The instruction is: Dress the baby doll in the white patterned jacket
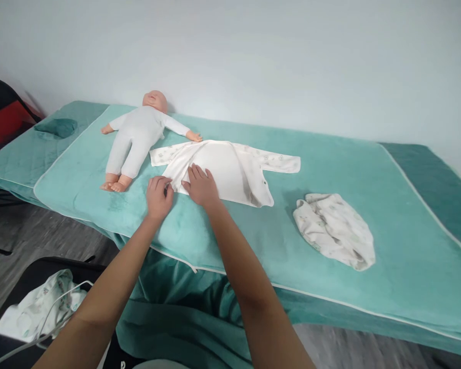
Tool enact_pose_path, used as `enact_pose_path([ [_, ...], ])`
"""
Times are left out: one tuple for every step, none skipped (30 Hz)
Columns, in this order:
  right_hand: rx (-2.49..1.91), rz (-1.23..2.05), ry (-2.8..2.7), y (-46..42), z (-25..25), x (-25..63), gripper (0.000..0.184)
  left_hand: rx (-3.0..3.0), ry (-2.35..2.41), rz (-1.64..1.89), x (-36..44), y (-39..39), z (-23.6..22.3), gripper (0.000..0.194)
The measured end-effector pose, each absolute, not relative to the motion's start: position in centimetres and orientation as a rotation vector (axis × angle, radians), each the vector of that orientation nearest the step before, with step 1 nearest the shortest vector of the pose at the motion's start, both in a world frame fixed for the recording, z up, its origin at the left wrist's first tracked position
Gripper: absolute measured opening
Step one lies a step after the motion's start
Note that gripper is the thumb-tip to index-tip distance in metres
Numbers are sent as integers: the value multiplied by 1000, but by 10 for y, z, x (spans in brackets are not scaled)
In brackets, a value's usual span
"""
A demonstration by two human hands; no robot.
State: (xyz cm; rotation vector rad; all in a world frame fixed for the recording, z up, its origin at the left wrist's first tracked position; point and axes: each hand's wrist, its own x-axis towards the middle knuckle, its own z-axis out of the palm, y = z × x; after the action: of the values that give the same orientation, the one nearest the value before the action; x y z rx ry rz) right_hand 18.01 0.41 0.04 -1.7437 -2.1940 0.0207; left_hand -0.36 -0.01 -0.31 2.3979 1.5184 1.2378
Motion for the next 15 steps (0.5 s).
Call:
enact_pose_path([
  [-1741,18,-2196,4,0,180,63,2404,1525,1228,-4,0,-3,21],
  [-1739,16,-2199,4,0,180,63,2411,1532,1217,-4,0,-3,21],
  [-1736,15,-2206,4,0,180,63,2419,1537,1208,-4,0,-3,21],
  [-1731,15,-2214,4,0,180,63,2423,1540,1201,-3,0,-3,20],
  [-1723,16,-2224,3,1,180,62,2425,1542,1194,-3,0,-3,20],
  [-1715,19,-2233,3,1,179,62,2425,1543,1187,-3,0,-2,20],
  [-1708,24,-2241,2,2,179,61,2425,1545,1180,-3,0,-2,20],
  [-1702,31,-2249,2,3,179,61,2423,1548,1174,-3,0,-2,20],
  [-1696,38,-2258,1,4,179,60,2421,1552,1169,-3,0,-1,20],
  [-1688,45,-2267,0,5,179,60,2420,1555,1165,-3,0,-1,19],
  [-1680,50,-2275,0,5,179,60,2417,1555,1166,-3,0,-1,19],
  [-1671,52,-2281,0,6,179,60,2414,1554,1169,-3,0,0,19],
  [-1664,53,-2286,-1,6,179,60,2413,1549,1170,-2,0,0,19],
  [-1658,55,-2289,-1,6,179,60,2412,1547,1168,-2,0,0,20],
  [-1655,57,-2291,-1,6,179,60,2412,1548,1163,-3,0,0,20],
])
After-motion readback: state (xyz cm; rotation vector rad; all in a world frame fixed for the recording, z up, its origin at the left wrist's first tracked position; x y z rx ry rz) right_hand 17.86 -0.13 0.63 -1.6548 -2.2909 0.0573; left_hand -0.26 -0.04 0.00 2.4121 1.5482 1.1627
